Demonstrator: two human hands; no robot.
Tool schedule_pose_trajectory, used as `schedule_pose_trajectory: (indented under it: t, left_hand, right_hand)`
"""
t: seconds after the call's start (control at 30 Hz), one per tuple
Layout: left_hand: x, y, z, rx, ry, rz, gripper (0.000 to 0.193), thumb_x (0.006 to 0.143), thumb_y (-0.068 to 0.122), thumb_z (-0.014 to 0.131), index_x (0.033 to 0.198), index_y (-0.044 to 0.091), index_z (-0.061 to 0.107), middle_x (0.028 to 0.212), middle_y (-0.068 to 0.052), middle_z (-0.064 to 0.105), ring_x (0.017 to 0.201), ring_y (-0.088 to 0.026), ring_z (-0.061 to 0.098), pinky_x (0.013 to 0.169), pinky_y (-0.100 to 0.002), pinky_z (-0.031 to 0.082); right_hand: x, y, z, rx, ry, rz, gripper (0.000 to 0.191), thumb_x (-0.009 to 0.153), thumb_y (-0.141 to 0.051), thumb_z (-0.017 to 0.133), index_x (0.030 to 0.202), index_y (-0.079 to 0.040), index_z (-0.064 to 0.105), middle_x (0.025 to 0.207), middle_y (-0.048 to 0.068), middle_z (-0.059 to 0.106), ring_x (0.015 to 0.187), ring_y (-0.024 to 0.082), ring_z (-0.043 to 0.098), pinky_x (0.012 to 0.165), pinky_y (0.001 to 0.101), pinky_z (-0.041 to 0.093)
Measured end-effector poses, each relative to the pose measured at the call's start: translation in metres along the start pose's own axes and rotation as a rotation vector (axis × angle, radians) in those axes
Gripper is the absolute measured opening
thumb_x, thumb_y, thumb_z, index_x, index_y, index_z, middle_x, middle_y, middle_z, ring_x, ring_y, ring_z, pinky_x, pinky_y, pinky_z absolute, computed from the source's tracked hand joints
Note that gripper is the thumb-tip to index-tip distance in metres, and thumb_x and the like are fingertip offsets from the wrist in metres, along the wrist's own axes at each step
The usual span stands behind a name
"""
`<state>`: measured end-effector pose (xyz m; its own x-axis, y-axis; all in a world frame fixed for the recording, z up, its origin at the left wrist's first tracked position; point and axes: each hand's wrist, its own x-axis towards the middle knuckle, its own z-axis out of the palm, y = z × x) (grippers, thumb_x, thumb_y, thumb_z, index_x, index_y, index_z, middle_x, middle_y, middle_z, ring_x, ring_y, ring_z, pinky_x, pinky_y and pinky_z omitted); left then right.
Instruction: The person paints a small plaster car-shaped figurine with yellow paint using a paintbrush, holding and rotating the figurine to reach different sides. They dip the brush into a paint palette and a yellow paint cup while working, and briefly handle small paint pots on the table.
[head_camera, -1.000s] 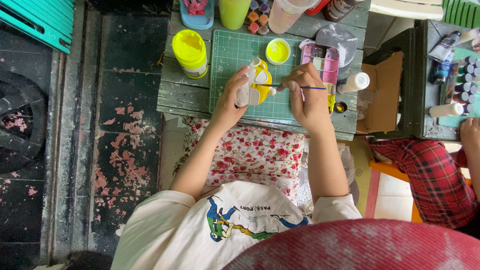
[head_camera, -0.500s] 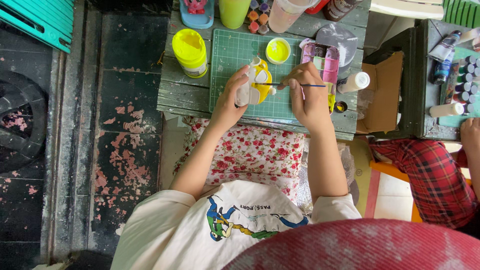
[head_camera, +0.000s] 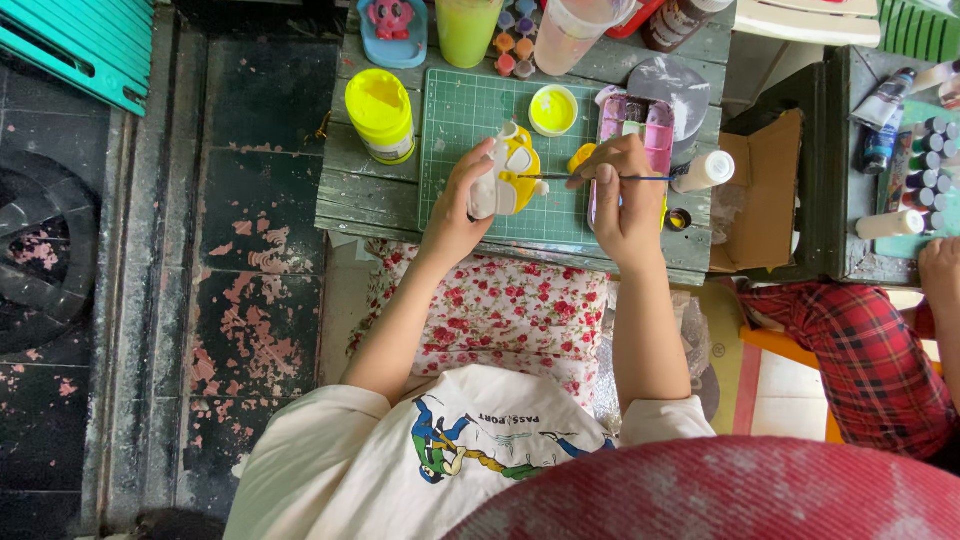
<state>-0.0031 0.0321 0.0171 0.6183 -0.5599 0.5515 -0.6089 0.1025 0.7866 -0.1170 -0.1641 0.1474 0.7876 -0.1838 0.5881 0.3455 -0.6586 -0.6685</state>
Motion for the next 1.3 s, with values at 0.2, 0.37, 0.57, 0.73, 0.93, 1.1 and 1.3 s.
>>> schedule_pose_trajectory:
  t: [0.2,0.37,0.57,0.73,0.93,1.1,1.3]
  left_hand:
    - [0.001,0.001,-0.001,-0.011,-0.001,0.019,0.087,0.078,-0.015,0.078,0.148,0.015,0.037,0.165,-0.009,0.037,0.154,-0.036,0.041,0.125,-0.045,0.044]
    - [0.001,0.001,-0.001,0.007,-0.004,0.021,0.087,0.078,-0.015,0.078,0.148,0.016,0.037,0.166,-0.008,0.037,0.154,-0.035,0.041,0.125,-0.045,0.044]
    - [0.001,0.000,-0.001,0.006,-0.012,0.012,0.086,0.078,-0.015,0.077,0.149,0.016,0.037,0.166,-0.008,0.037,0.154,-0.035,0.041,0.125,-0.044,0.045]
    - [0.000,0.001,0.000,0.004,-0.012,0.003,0.086,0.079,-0.014,0.078,0.149,0.017,0.038,0.166,-0.007,0.037,0.155,-0.035,0.040,0.125,-0.044,0.045]
    - [0.000,0.001,0.000,0.006,-0.011,0.004,0.087,0.079,-0.014,0.078,0.148,0.017,0.038,0.166,-0.007,0.037,0.154,-0.034,0.041,0.125,-0.044,0.045]
    - [0.000,0.001,0.000,0.006,-0.010,0.008,0.086,0.079,-0.013,0.079,0.148,0.018,0.038,0.166,-0.007,0.037,0.154,-0.034,0.041,0.125,-0.044,0.046]
    - [-0.001,0.001,-0.001,0.006,-0.020,-0.001,0.086,0.079,-0.015,0.077,0.148,0.018,0.038,0.166,-0.006,0.037,0.154,-0.034,0.041,0.126,-0.044,0.045]
  right_hand:
    - [0.002,0.001,0.008,-0.068,-0.029,-0.076,0.017,0.114,-0.004,0.045,0.104,0.002,0.058,0.096,0.015,0.066,0.090,0.029,0.063,0.084,0.0386,0.051]
    - [-0.004,0.003,0.002,0.044,0.027,0.079,0.018,0.115,-0.006,0.042,0.106,0.003,0.055,0.097,0.015,0.061,0.085,0.022,0.069,0.079,0.0333,0.054]
    - [-0.007,0.008,0.009,0.125,0.030,0.042,0.017,0.115,-0.007,0.042,0.108,0.004,0.053,0.102,0.017,0.058,0.087,0.023,0.070,0.079,0.0341,0.056]
    - [-0.007,0.009,0.001,-0.017,0.018,0.044,0.020,0.116,-0.007,0.041,0.107,0.003,0.056,0.100,0.015,0.061,0.086,0.024,0.069,0.080,0.0350,0.055]
    - [-0.007,0.008,0.007,0.116,0.032,0.051,0.019,0.116,-0.008,0.041,0.107,0.004,0.053,0.102,0.016,0.058,0.087,0.024,0.070,0.081,0.0345,0.055]
    - [-0.007,0.008,0.004,0.065,0.034,0.114,0.022,0.117,-0.009,0.042,0.105,0.004,0.054,0.098,0.015,0.059,0.084,0.024,0.072,0.078,0.0335,0.055]
    - [-0.008,0.007,-0.001,0.096,0.062,0.080,0.022,0.117,-0.010,0.040,0.108,0.004,0.054,0.101,0.014,0.061,0.085,0.023,0.070,0.080,0.0335,0.055]
